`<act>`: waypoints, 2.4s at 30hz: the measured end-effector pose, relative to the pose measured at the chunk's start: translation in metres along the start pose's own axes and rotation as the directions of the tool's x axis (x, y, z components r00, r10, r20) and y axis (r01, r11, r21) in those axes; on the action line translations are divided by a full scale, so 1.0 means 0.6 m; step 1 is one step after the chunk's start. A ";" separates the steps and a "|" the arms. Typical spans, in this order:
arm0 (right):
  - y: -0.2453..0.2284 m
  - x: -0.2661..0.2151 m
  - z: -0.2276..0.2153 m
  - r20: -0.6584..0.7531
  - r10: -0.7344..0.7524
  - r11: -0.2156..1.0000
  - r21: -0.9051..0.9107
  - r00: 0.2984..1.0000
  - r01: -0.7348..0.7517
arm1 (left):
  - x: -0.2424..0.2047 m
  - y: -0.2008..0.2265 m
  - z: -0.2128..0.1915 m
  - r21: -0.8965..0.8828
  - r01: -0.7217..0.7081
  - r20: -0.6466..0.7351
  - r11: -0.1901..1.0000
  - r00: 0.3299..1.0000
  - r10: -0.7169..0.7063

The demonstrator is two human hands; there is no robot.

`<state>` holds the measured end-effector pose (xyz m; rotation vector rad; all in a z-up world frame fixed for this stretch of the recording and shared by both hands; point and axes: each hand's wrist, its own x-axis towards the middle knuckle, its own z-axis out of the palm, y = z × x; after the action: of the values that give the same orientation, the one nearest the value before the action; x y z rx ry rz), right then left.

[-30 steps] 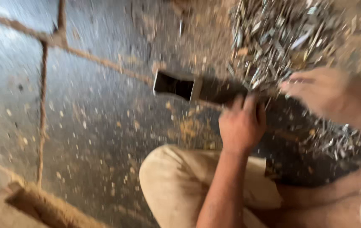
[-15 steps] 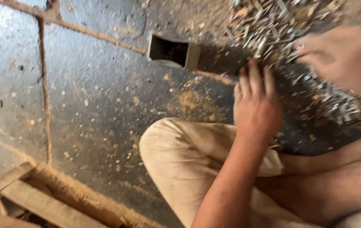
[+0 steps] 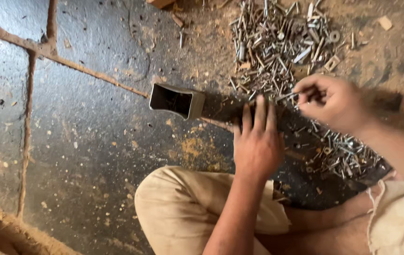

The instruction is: The person sits on the floor and sorts a large pile of mixed metal fasteners, including screws, nails, and washers. They pick up handfuls of the items, separate them by type, and place the sorted fasteners into a small metal container and a wooden box with compartments.

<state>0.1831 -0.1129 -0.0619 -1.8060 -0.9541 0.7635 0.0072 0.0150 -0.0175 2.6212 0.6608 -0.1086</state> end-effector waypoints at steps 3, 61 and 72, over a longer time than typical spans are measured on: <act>0.013 0.020 -0.034 0.146 0.265 0.754 0.585 0.953 -0.299 | -0.014 0.004 0.007 0.019 -0.023 0.024 1.000 0.999 0.023; -0.069 0.146 0.156 0.140 0.143 0.766 -0.642 0.980 -0.020 | -0.071 -0.055 -0.060 0.086 0.259 0.273 0.962 0.922 -0.273; 0.000 0.048 0.015 0.033 0.226 0.973 0.040 0.974 -0.227 | 0.049 -0.086 0.018 -0.109 0.152 -0.010 0.982 0.988 -0.154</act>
<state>0.1906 -0.0843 -0.0683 -1.8905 -0.7507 0.9459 0.0095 0.0643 -0.0528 2.4685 0.8505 -0.0919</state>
